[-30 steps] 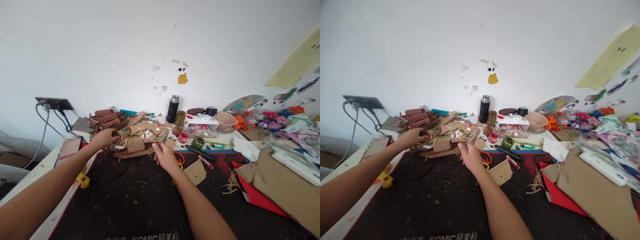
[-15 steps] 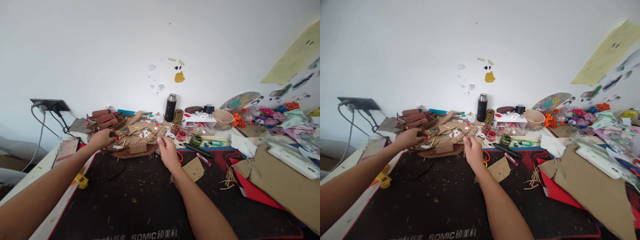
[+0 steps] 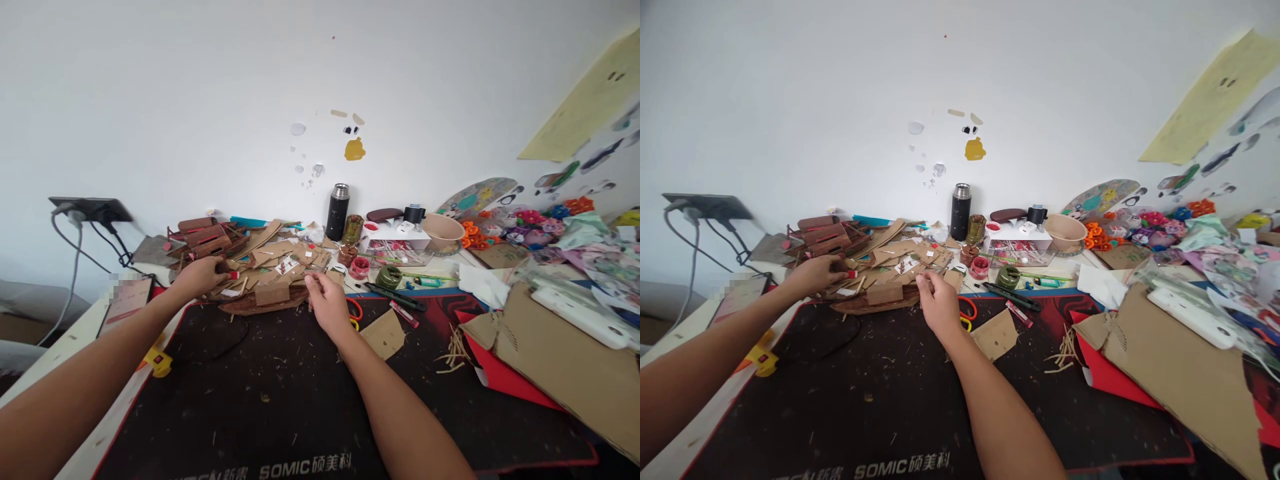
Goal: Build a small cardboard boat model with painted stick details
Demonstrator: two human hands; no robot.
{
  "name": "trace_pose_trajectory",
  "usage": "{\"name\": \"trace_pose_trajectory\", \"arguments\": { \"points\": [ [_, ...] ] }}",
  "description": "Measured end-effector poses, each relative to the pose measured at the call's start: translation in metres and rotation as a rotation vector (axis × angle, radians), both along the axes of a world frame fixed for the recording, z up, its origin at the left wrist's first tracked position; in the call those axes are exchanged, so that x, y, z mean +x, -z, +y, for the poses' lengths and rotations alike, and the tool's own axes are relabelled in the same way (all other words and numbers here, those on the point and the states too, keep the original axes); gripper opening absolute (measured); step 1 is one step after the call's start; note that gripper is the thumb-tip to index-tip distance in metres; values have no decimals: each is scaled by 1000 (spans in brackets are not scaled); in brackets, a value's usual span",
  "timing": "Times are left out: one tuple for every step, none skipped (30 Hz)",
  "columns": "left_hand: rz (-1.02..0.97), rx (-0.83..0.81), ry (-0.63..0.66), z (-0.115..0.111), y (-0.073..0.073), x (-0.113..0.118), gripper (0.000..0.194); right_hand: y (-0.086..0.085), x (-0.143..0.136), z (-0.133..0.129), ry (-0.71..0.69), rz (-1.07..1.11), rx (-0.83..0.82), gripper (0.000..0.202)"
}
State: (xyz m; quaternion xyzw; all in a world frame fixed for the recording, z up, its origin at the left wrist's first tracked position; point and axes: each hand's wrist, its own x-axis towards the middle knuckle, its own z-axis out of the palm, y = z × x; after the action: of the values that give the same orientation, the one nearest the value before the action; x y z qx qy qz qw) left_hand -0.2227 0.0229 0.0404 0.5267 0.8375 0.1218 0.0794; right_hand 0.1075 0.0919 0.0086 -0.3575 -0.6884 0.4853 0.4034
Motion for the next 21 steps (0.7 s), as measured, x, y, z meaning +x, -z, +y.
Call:
{"name": "trace_pose_trajectory", "arguments": {
  "points": [
    [-22, 10, -8, -1, -3, 1, 36, 1, 0, 0, -5, 3, 4, 35],
    [-46, 22, -14, -2, -6, 1, 38, 2, -1, 0, -8, 9, 7, 35],
    [-74, 36, -19, -3, -10, 1, 39, 3, -1, 0, -9, 17, 6, 34],
    [-105, 53, -21, -4, -14, 2, 41, 4, -1, 0, -11, 24, 2, 34],
    [-140, 73, -18, -5, -19, 2, 43, 5, -2, 0, -13, 30, -3, 34],
    [-178, 93, -14, -7, -23, 2, 47, 6, -2, 0, -17, 34, -6, 34],
    [-217, 110, -12, -10, -28, 3, 51, 7, -2, -1, -20, 35, -8, 34],
    [-255, 126, -11, -13, -32, 4, 55, 7, -2, -1, -24, 32, -6, 34],
    [-294, 137, -8, -16, -36, 7, 59, 6, -3, -1, -29, 26, -2, 34],
    [-341, 145, -5, -19, -39, 10, 62, 6, -3, -2, -31, 17, 3, 34],
    [-402, 149, 1, -22, -41, 14, 64, 5, -3, -2, -31, 9, 7, 33],
    [-480, 157, 5, -25, -43, 20, 64, 4, -3, -3, -30, 1, 8, 33],
    [-600, 174, 1, -27, -45, 27, 62, 3, -3, -4, -30, -3, 9, 33],
    [-693, 199, 0, -29, -46, 35, 59, 2, -3, -4, -30, -3, 7, 33],
    [-748, 226, 15, -30, -48, 43, 56, 1, -3, -5, -30, 4, 0, 33],
    [-769, 231, 44, -32, -49, 52, 53, 0, -3, -6, -34, 17, -13, 33],
    [-767, 236, 71, -33, -51, 61, 51, -1, -4, -6, -41, 37, -33, 34],
    [-765, 211, 117, -34, -53, 69, 49, -1, -4, -7, -52, 63, -62, 35],
    [-760, 187, 149, -35, -54, 77, 47, -1, -5, -8, -65, 92, -97, 36],
    [-761, 157, 176, -36, -55, 85, 47, -2, -6, -8, -81, 121, -134, 37],
    [-764, 136, 188, -36, -56, 91, 46, -2, -7, -9, -102, 147, -169, 39]
  ]
}}
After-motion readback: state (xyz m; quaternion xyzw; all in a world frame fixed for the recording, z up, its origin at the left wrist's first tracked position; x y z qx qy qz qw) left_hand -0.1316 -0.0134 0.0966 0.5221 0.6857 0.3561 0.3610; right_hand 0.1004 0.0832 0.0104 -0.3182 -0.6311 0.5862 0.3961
